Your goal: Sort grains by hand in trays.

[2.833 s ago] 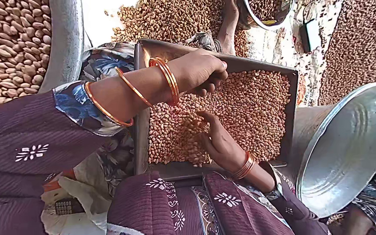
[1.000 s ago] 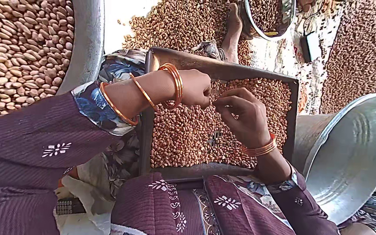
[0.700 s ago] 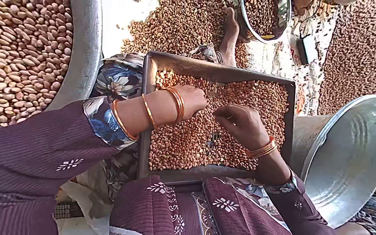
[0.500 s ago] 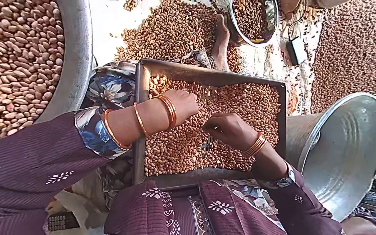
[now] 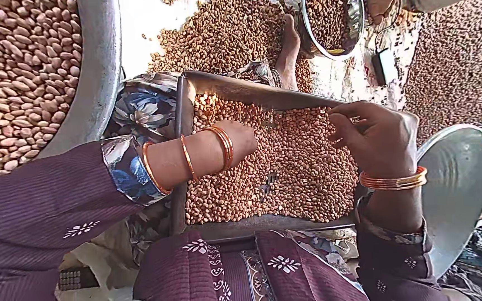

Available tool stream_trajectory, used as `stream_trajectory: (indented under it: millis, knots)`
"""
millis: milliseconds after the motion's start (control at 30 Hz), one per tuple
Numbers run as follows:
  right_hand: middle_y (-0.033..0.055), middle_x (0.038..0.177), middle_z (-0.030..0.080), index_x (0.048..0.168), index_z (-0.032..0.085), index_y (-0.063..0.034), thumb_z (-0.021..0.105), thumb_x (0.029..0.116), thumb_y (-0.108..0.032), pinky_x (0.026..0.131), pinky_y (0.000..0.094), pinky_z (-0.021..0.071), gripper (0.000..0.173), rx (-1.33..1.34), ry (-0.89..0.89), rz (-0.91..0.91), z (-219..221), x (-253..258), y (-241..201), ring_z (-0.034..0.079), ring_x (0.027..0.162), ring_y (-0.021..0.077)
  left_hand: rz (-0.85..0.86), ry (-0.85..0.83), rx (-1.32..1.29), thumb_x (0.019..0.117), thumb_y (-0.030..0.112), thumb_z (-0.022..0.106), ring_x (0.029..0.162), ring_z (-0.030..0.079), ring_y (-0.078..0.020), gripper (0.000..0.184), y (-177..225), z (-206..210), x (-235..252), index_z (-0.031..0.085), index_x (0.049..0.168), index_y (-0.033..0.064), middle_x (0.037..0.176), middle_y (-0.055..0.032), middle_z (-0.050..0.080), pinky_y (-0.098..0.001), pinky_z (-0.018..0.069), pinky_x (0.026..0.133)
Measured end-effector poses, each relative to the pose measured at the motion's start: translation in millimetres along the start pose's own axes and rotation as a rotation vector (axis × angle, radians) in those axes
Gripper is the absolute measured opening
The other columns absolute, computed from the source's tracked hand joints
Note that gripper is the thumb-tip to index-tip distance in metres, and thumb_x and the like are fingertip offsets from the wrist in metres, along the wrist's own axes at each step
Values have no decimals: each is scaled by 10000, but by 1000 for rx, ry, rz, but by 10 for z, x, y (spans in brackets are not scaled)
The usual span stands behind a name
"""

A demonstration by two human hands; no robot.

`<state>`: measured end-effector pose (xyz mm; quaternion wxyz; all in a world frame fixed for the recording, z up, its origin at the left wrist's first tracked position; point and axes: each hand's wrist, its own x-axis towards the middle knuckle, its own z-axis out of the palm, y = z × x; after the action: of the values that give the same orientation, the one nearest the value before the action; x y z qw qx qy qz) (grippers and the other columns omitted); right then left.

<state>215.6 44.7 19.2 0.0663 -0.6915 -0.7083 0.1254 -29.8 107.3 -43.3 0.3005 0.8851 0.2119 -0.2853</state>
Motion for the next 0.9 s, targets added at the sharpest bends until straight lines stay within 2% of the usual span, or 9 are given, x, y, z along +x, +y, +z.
stream_trajectory:
  millis: [133,200,333,400,467,567,667,767,900]
  knots:
    - [180,795,687,1074,681,-22,503,1076,-436,650,603,543,451,-211,-330,216,252,-64,-129,698,709,376,61,267,-110,1011,211,588,896,638,-289,176,-139,-79,-20,666,939,72,981,-109,593,-476,524,739]
    - [254,1024,666,1253,548,15,522,1054,-498,746,627,544,551,-248,-534,314,539,-82,-302,696,877,447,111,488,-293,1003,245,609,826,606,-211,207,-241,-154,-27,698,958,64,911,-70,586,-407,505,723]
    - [86,1247,642,1464,442,-83,483,1061,-285,717,338,610,453,402,-404,-69,790,-179,-320,696,862,128,31,651,-862,1051,263,581,636,492,-58,212,-290,-321,-126,667,931,112,731,29,547,-265,399,612]
    - [87,1295,630,1420,498,-74,428,1087,-243,726,351,671,379,413,-292,-88,692,-163,-315,742,911,133,56,668,-1168,1076,246,537,555,492,-30,268,-309,-315,-114,626,862,110,670,38,531,-179,405,528]
    - [124,1141,692,1302,593,-52,475,1078,-250,713,445,602,321,77,-241,-27,572,-184,-275,725,847,235,48,621,-1417,1093,229,489,574,535,-42,307,-286,-338,-132,590,827,115,674,33,542,-166,445,534]
    - [228,980,682,1210,601,5,501,1086,-366,785,608,534,404,-249,-613,221,537,-241,-373,697,910,425,-61,543,-1681,1085,247,480,641,583,-47,265,-227,-396,-177,597,868,148,741,39,584,-161,472,570]
    - [194,1040,705,1186,628,13,493,1086,-335,855,528,546,387,-44,-874,-19,633,-386,-483,707,967,361,-112,504,-1835,1066,239,493,669,604,-42,200,-199,-407,-206,590,910,159,791,26,604,-148,485,582]
    - [67,1016,717,1157,659,-49,530,1065,-299,682,285,610,295,422,-686,-342,741,-462,-508,692,731,101,-127,502,-1911,1060,222,500,746,639,-69,187,-175,-400,-203,595,913,155,850,5,627,-180,528,663]
    - [63,903,680,1068,745,-89,626,996,-191,557,281,555,173,302,-244,-406,874,-239,-668,632,623,124,-94,509,-1937,1075,186,468,843,714,-97,133,-153,-406,-206,573,1051,108,1002,-49,713,-205,572,723]
